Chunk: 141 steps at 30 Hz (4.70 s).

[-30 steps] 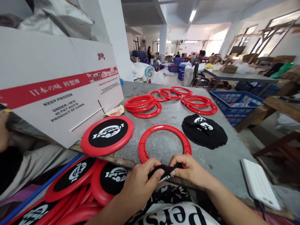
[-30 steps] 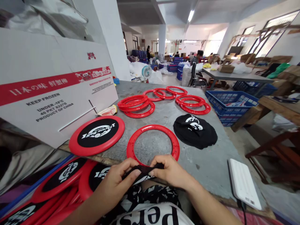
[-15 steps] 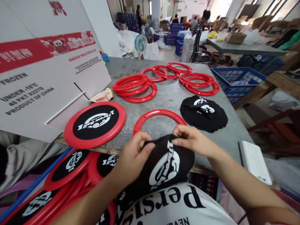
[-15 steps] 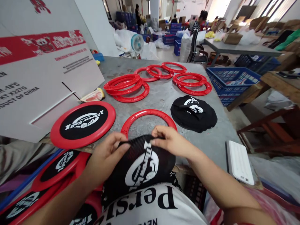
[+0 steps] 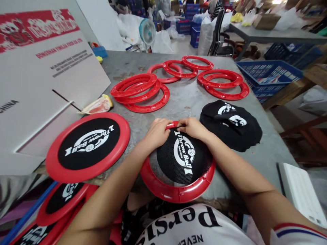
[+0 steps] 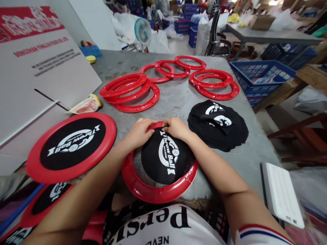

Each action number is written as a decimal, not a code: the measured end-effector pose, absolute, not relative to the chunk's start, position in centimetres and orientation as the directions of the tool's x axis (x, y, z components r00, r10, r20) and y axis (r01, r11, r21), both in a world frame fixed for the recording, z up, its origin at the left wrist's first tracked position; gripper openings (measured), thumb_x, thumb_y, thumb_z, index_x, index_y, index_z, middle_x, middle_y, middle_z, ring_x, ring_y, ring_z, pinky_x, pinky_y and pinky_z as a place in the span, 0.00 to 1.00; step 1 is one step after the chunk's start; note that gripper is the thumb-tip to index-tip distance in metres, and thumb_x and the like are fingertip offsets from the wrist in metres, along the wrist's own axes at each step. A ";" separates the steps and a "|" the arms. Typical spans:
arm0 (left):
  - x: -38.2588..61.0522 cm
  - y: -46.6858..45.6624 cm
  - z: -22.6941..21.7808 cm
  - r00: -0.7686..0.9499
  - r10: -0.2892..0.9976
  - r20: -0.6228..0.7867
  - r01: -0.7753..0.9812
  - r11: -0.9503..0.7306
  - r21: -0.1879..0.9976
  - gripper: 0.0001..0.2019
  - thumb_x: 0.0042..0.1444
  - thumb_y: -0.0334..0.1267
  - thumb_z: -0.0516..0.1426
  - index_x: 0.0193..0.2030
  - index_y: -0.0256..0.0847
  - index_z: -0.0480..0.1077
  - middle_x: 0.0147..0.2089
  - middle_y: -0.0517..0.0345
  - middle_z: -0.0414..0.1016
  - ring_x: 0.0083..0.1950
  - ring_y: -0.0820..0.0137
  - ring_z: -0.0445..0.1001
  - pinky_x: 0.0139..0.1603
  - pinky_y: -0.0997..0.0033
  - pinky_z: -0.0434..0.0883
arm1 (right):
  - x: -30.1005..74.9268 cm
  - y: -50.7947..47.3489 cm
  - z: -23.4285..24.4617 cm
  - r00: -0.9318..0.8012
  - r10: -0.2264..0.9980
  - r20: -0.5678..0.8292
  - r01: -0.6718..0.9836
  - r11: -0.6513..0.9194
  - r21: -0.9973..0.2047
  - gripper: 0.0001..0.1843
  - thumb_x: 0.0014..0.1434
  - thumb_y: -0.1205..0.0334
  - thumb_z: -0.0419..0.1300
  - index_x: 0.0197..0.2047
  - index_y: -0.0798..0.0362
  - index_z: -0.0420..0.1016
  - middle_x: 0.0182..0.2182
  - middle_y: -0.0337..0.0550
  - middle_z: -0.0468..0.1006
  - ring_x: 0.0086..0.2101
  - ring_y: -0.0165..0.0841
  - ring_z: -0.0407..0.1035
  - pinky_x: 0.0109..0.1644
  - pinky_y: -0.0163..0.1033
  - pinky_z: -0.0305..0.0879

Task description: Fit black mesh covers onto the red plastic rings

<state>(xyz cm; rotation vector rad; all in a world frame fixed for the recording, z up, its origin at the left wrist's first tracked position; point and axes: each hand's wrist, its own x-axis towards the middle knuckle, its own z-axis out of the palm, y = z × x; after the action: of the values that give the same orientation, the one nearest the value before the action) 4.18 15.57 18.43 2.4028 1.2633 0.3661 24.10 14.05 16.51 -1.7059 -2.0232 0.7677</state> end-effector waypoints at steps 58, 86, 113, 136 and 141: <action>7.8 18.8 14.0 0.322 0.946 0.037 0.848 -0.306 0.433 0.10 0.61 0.38 0.55 0.28 0.43 0.63 0.40 0.56 0.76 0.50 0.59 0.68 0.49 0.57 0.61 | 23.3 15.4 14.6 0.082 0.996 -0.045 0.900 -0.093 -0.425 0.12 0.65 0.56 0.55 0.36 0.49 0.78 0.36 0.39 0.81 0.34 0.33 0.69 0.31 0.38 0.47; 5.8 18.0 13.9 0.546 0.837 0.038 0.783 -0.526 0.331 0.05 0.57 0.36 0.61 0.30 0.41 0.70 0.47 0.52 0.74 0.53 0.57 0.68 0.54 0.55 0.65 | 24.1 15.6 14.9 -0.013 0.994 -0.104 0.940 -0.023 -0.341 0.15 0.67 0.55 0.51 0.47 0.48 0.78 0.43 0.46 0.83 0.42 0.40 0.75 0.38 0.38 0.61; -2.4 4.5 16.2 0.739 0.632 0.235 0.533 -0.761 0.370 0.06 0.66 0.33 0.54 0.42 0.39 0.73 0.47 0.51 0.76 0.49 0.62 0.73 0.52 0.58 0.72 | 23.0 4.2 19.1 -0.698 0.684 -0.215 0.715 0.643 -0.275 0.10 0.53 0.65 0.71 0.40 0.52 0.80 0.38 0.48 0.77 0.42 0.42 0.68 0.44 0.43 0.64; 0.3 1.0 14.1 0.627 0.682 0.377 0.571 -0.731 0.373 0.08 0.66 0.32 0.51 0.39 0.41 0.71 0.40 0.53 0.77 0.46 0.61 0.71 0.53 0.56 0.66 | 21.4 -1.8 16.6 -0.438 0.876 0.200 0.723 0.476 -0.500 0.04 0.64 0.64 0.59 0.43 0.54 0.71 0.50 0.54 0.73 0.50 0.44 0.65 0.55 0.51 0.64; 0.0 0.7 14.5 0.635 0.659 0.404 0.557 -0.752 0.352 0.10 0.67 0.33 0.51 0.40 0.41 0.73 0.40 0.53 0.78 0.46 0.61 0.71 0.51 0.57 0.66 | 20.0 -2.8 14.6 -0.392 0.841 0.374 0.731 0.531 -0.428 0.14 0.59 0.63 0.63 0.47 0.54 0.70 0.55 0.57 0.72 0.53 0.47 0.64 0.57 0.54 0.63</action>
<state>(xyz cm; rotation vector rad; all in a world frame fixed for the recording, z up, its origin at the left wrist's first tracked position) -0.01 0.74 14.53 2.6611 1.0016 0.7734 19.96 -2.78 14.61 -1.2710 -2.2204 0.2602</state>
